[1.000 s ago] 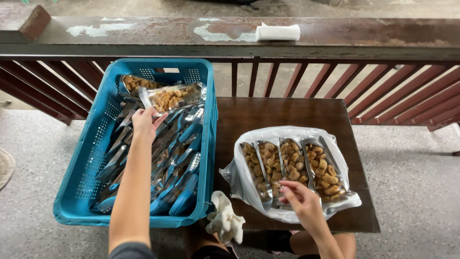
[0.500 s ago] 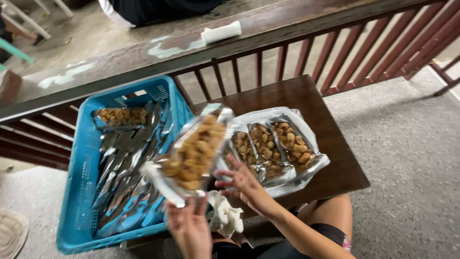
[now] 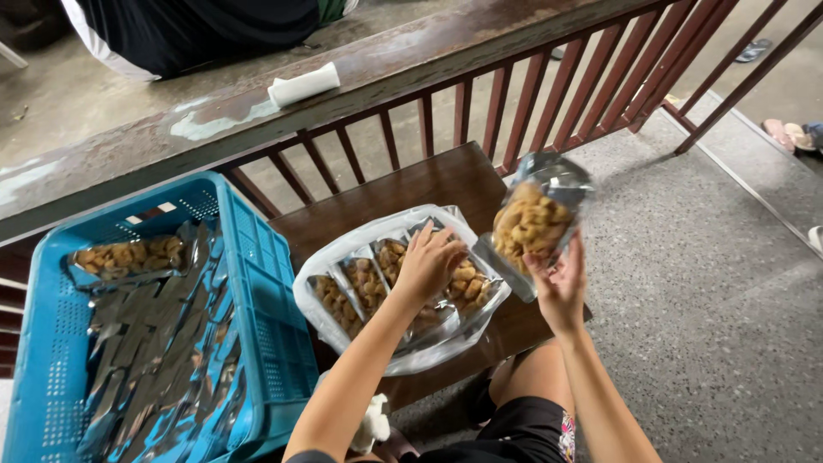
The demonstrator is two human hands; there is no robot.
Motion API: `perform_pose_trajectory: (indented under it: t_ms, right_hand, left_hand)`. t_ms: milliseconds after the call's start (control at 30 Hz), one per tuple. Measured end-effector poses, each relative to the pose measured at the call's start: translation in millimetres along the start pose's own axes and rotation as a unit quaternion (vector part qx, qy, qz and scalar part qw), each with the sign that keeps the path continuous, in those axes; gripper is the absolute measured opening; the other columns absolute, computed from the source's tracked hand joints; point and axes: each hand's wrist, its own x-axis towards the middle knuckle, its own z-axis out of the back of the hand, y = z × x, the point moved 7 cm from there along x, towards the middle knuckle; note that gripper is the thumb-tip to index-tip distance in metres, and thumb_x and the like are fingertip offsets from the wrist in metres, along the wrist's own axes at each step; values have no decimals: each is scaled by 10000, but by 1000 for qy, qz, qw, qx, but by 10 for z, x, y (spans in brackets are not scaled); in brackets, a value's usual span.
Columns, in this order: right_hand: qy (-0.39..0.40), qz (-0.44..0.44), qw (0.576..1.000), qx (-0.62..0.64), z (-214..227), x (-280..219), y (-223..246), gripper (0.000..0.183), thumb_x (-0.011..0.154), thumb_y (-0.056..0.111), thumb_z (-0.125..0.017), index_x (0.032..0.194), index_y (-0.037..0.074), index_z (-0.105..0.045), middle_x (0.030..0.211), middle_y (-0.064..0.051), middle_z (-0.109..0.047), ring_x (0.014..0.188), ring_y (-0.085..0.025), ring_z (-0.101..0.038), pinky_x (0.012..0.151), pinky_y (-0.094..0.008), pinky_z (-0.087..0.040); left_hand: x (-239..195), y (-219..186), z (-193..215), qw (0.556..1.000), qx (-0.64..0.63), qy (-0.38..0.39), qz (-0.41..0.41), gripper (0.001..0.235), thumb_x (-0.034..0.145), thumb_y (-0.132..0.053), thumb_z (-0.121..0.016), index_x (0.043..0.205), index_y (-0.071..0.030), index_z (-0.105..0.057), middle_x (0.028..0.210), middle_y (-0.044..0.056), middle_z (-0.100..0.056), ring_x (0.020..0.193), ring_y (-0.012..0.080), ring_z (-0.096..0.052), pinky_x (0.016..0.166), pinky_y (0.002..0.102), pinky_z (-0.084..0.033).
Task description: The person organizes sealed bags containing snacks in a large plastic bag, ties the large bag closed, and then prepares a new roll of plastic bags.
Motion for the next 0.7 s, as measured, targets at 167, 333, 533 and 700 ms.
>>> perform_pose_trajectory:
  t_ms: [167, 333, 533, 700]
  right_hand:
    - [36, -60, 995, -74, 63, -73, -582, 861, 969, 382, -699, 1675, 142, -269, 1380, -208, -674, 1169, -304, -736, 986, -408, -634]
    - [19, 29, 976, -215, 135, -60, -397, 713, 950, 261, -689, 1582, 120, -389, 1472, -221, -546, 1122, -349, -683, 831, -398, -650]
    - [102, -108, 984, -94, -223, -108, -178, 680, 883, 247, -717, 1504, 136, -462, 1407, -154, -596, 1033, -270, -740, 693, -354, -643]
    - [103, -98, 983, -112, -349, -161, -83, 634, 884, 232, -746, 1468, 70, -557, 1337, -170, -662, 1011, -289, -751, 712, -358, -673]
  left_hand:
    - [302, 250, -217, 976, 177, -96, -82, 240, 925, -388, -673, 912, -166, -762, 1474, 161, -542, 1431, 478, -381, 1167, 674, -223]
    - [391, 572, -313, 990, 119, -64, 31, 215, 938, -369, -682, 906, -182, -783, 1447, 120, -554, 1466, 445, -335, 1219, 681, -169]
    - [609, 865, -256, 978, 121, 47, 166, 280, 763, -437, -774, 966, -243, -784, 1565, 126, -414, 1511, 429, -201, 1204, 678, -45]
    - [689, 1141, -193, 924, 124, 225, 284, 419, 747, -462, -779, 1164, -431, -762, 1661, 97, -213, 1542, 428, -71, 1192, 676, -7]
